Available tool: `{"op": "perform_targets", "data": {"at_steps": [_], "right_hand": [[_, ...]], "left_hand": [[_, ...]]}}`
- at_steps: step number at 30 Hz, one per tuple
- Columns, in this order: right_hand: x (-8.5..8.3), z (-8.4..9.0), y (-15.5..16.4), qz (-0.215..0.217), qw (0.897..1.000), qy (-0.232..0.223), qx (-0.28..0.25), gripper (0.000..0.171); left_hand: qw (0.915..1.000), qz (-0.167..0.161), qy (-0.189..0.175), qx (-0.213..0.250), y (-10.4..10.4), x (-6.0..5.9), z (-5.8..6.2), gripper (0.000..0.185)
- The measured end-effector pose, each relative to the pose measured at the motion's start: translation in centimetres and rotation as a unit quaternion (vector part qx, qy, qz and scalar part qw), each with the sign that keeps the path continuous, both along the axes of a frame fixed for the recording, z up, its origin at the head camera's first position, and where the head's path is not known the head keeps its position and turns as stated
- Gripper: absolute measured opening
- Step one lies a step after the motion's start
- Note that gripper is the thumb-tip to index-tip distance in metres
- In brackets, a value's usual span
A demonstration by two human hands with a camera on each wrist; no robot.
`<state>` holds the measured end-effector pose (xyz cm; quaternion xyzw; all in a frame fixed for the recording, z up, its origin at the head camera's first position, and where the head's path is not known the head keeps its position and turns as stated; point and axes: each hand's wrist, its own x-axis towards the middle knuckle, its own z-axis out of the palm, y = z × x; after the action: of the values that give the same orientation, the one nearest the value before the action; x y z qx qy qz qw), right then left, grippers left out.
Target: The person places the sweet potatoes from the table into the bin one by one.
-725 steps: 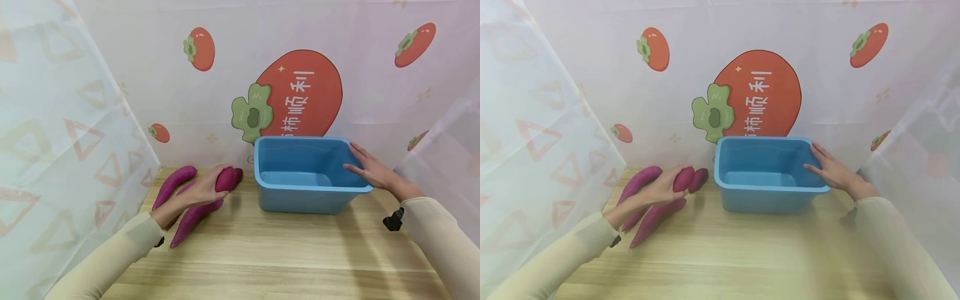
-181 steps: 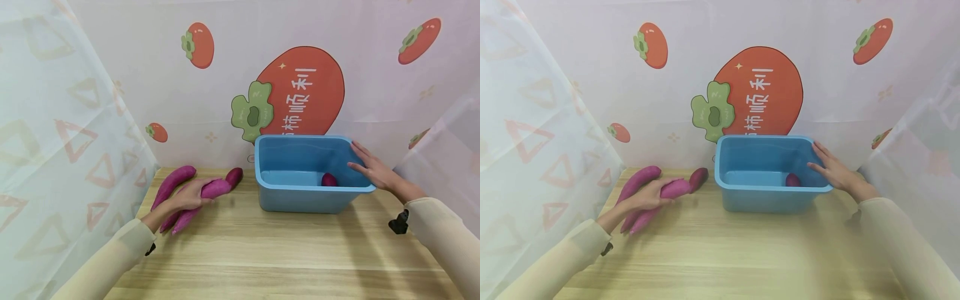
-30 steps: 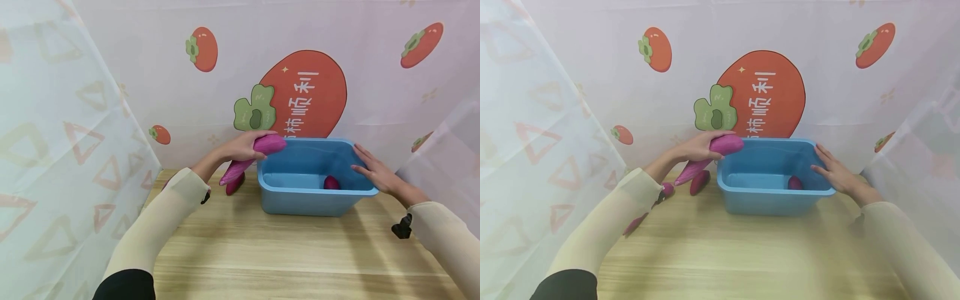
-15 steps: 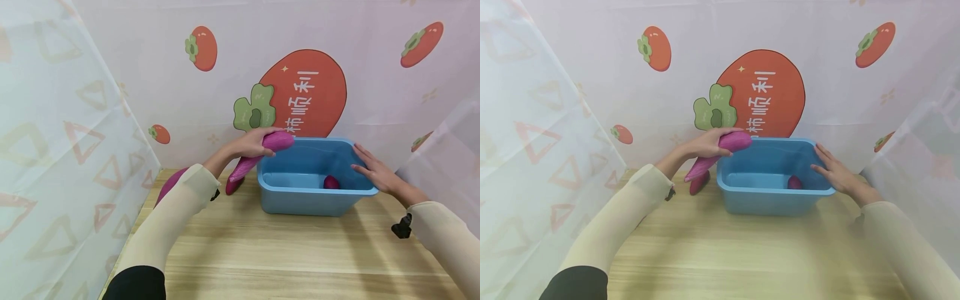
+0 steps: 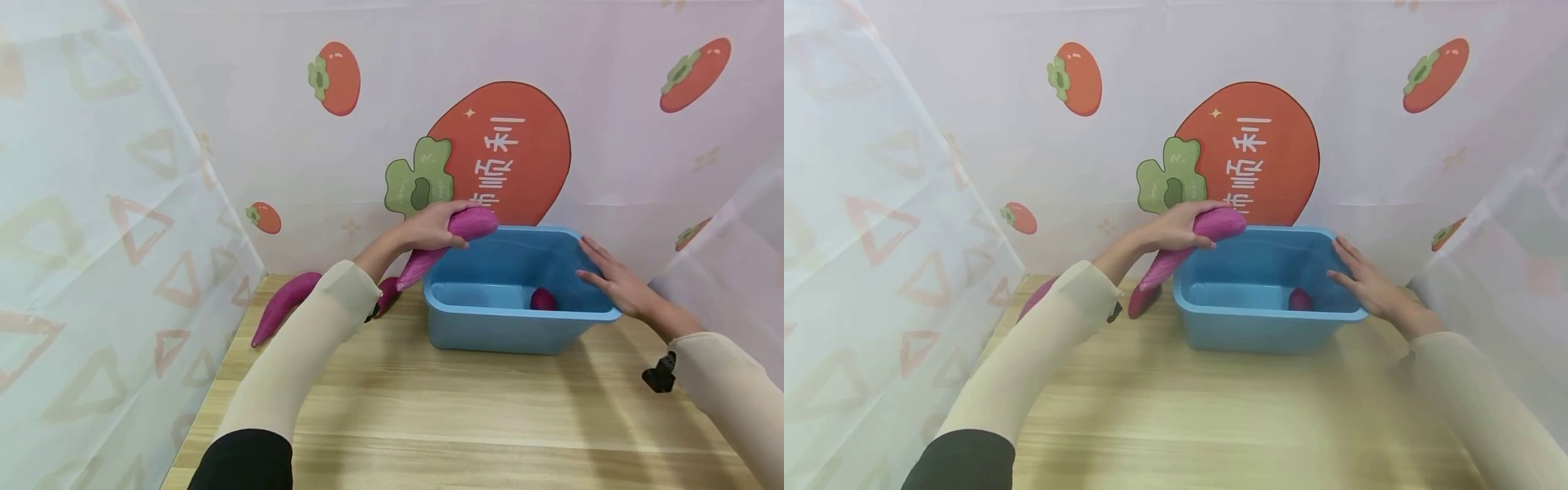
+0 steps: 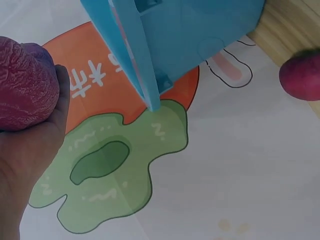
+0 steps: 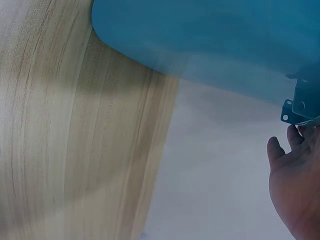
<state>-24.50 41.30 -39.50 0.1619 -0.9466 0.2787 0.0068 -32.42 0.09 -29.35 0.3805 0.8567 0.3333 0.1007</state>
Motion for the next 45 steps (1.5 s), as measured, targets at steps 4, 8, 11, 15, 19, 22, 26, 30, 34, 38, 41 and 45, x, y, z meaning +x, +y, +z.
{"op": "perform_targets", "data": {"at_steps": [4,8,11,15,19,22,26,30,34,38,41,45], "right_hand": [[0.0,-0.1,0.1,0.002,1.000,0.001,-0.003,0.075],[0.1,-0.2,0.1,0.003,1.000,0.001,-0.004,0.075],[0.0,-0.3,0.1,0.002,1.000,0.001,-0.005,0.074],[-0.1,-0.2,0.0,0.005,1.000,0.004,-0.005,0.073],[0.0,-0.2,0.0,0.006,1.000,0.006,-0.006,0.073],[0.0,-0.3,0.1,0.005,1.000,0.006,-0.007,0.074],[0.0,-0.4,0.1,0.001,1.000,0.007,-0.007,0.073],[0.1,-0.3,0.1,0.001,1.000,0.004,-0.007,0.073],[0.1,-0.2,0.1,0.005,1.000,0.003,-0.011,0.072],[0.0,-0.3,0.2,0.007,1.000,0.006,-0.012,0.072],[0.0,-0.3,0.3,0.008,1.000,0.008,-0.013,0.072],[0.0,-0.4,0.3,0.008,1.000,0.010,-0.013,0.072]], "left_hand": [[1.0000,0.001,-0.002,-0.002,0.6,0.0,-0.1,0.086],[1.0000,0.000,0.000,-0.002,1.1,0.1,-0.4,0.083],[1.0000,-0.001,-0.003,0.005,1.4,0.0,-0.6,0.084],[0.9999,0.004,-0.009,0.010,1.7,-0.2,-0.8,0.086],[0.9999,0.005,-0.013,0.008,2.3,-0.4,-1.0,0.087],[1.0000,0.001,-0.009,0.004,2.8,-0.5,-1.1,0.087],[1.0000,0.000,-0.002,0.005,3.4,-0.7,-1.4,0.087],[0.9999,0.010,-0.002,0.011,3.7,-0.8,-1.6,0.088],[0.9997,0.020,-0.007,0.010,4.0,-0.9,-1.7,0.088],[0.9995,0.028,-0.010,0.010,4.3,-0.9,-1.8,0.090],[0.9993,0.032,-0.008,0.015,4.5,-0.9,-2.0,0.091],[0.9992,0.036,-0.006,0.018,4.6,-1.0,-2.2,0.090]]}}
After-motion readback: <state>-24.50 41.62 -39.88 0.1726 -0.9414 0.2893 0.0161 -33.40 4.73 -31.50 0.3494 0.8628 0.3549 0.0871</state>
